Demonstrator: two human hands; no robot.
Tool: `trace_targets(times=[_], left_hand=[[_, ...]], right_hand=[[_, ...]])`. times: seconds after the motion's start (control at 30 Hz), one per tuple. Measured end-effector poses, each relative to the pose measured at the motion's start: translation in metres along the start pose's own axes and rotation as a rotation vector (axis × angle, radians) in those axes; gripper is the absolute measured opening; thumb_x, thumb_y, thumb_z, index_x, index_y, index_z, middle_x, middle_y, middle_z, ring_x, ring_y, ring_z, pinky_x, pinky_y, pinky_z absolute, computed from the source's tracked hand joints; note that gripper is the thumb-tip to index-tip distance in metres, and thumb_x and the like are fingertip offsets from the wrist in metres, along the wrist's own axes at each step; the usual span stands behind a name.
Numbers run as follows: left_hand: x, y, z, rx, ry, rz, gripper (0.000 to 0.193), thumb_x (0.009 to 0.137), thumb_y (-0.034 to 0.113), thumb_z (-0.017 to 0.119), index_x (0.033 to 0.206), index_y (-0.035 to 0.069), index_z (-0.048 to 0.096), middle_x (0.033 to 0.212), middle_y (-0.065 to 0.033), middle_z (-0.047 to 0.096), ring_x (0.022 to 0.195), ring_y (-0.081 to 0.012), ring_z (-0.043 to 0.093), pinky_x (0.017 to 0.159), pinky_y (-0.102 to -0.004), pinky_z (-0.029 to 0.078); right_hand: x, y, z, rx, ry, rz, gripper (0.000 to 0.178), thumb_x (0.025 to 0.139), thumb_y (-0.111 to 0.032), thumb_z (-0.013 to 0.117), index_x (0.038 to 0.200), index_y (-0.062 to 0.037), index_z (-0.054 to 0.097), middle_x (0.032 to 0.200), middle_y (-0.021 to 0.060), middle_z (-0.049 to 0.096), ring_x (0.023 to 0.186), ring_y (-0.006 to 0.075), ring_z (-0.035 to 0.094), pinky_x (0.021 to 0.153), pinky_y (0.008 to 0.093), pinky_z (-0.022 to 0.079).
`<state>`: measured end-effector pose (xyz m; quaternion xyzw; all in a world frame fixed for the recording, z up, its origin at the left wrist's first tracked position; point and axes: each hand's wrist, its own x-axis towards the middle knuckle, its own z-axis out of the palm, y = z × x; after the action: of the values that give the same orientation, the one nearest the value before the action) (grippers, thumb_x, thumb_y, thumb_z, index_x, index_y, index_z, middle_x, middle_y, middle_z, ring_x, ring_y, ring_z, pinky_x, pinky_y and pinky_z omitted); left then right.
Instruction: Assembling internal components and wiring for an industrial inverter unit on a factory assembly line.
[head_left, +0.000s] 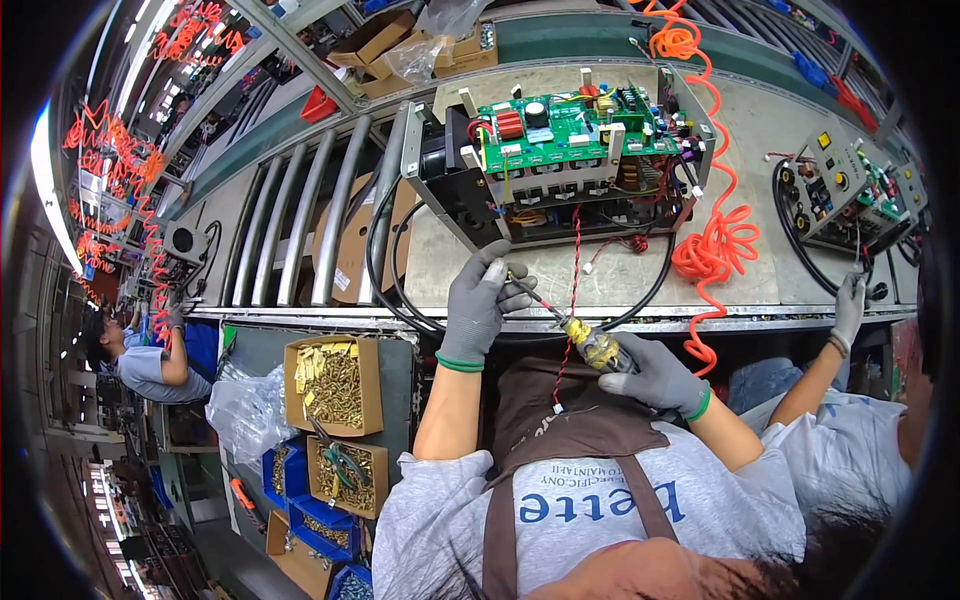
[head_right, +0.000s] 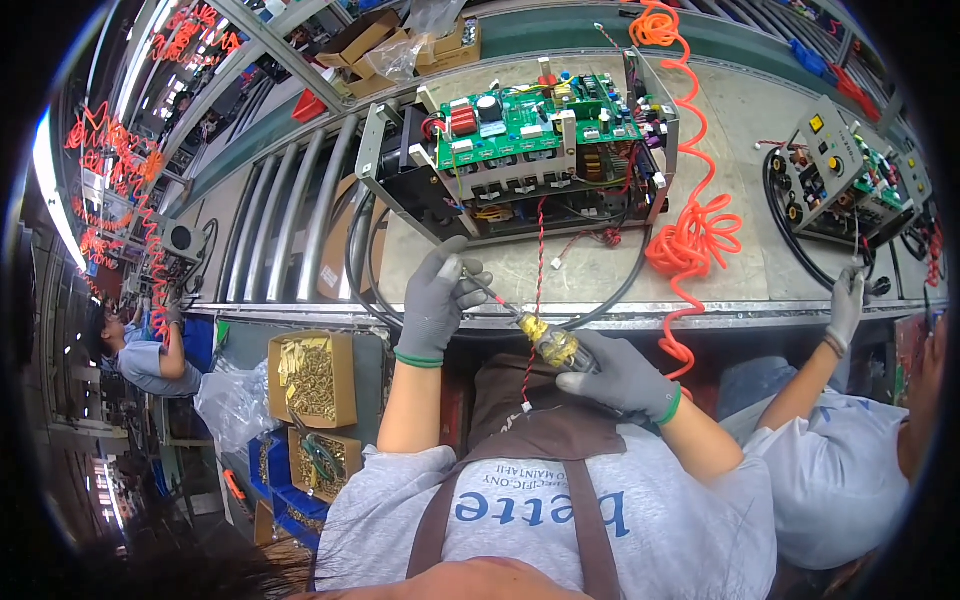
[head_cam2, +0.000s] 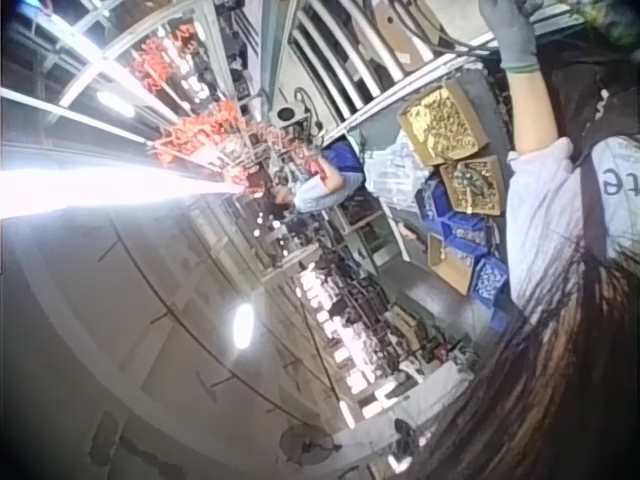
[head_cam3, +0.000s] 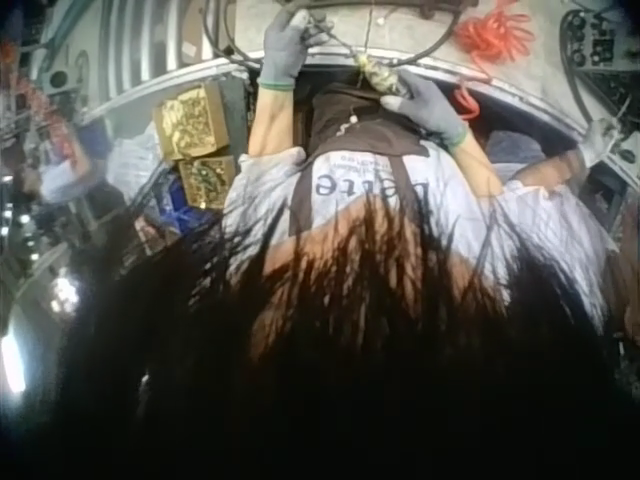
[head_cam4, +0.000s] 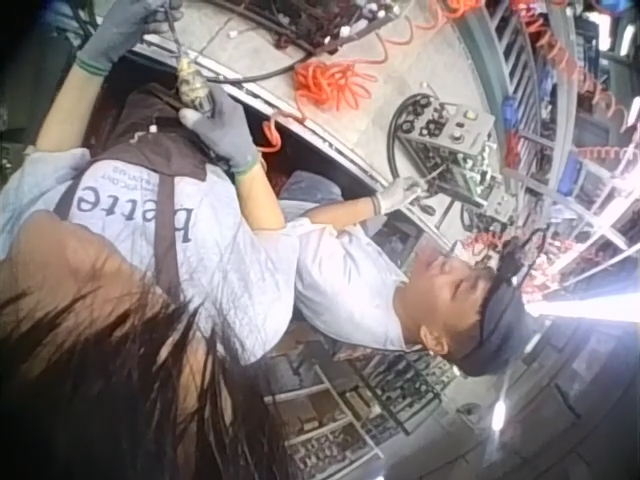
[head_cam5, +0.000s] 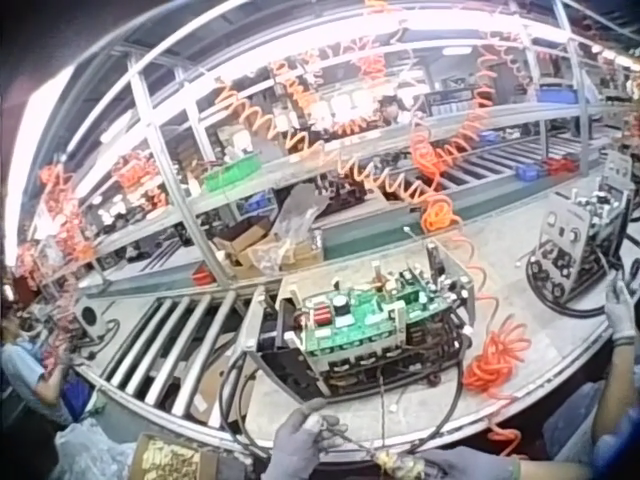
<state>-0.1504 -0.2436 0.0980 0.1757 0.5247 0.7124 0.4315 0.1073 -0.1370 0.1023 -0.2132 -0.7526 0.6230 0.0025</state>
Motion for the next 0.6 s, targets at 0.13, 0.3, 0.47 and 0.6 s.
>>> trace_targets(times=[0.13,0.3,0.47,0.6], left_hand=[[-0.003,0.008,-0.008,-0.023,-0.088,-0.024,0.043,0.097,0.018,0.051,0.133,-0.002,0.04,0.095,-0.0105,0.063,0.089,-0.0237,0.068,0.067,-0.0262,0.06],[-0.003,0.018,-0.01,0.114,-0.131,-0.017,0.047,0.096,0.018,0.053,0.135,-0.004,0.039,0.098,-0.0128,0.063,0.091,-0.0244,0.068,0.07,-0.0265,0.059],[0.002,0.027,-0.009,0.269,-0.189,-0.017,0.054,0.093,0.019,0.056,0.137,-0.007,0.037,0.104,-0.0171,0.063,0.093,-0.0248,0.068,0.07,-0.0264,0.059],[0.009,0.021,0.002,0.14,-0.101,0.037,0.049,0.093,0.018,0.057,0.136,-0.003,0.043,0.105,-0.0158,0.065,0.091,-0.0198,0.067,0.07,-0.025,0.058]], right_hand=[[0.003,0.009,-0.001,0.123,-0.045,-0.058,0.056,0.082,-0.025,0.073,0.127,0.0001,0.052,0.103,0.0083,0.063,0.094,0.013,0.056,0.085,0.0299,0.045],[0.007,0.008,-0.003,0.254,-0.102,-0.006,0.055,0.082,-0.025,0.073,0.127,0.0008,0.053,0.104,0.0079,0.062,0.096,0.0128,0.055,0.087,0.0292,0.044],[0.006,0.006,0.001,0.206,-0.11,-0.015,0.055,0.083,-0.025,0.072,0.128,0.0007,0.052,0.104,0.0083,0.062,0.096,0.0131,0.055,0.088,0.0292,0.044],[0.006,-0.002,0.003,0.194,-0.02,-0.073,0.051,0.081,-0.022,0.073,0.123,0.0012,0.053,0.102,0.0058,0.058,0.093,0.0115,0.052,0.085,0.0282,0.043]])
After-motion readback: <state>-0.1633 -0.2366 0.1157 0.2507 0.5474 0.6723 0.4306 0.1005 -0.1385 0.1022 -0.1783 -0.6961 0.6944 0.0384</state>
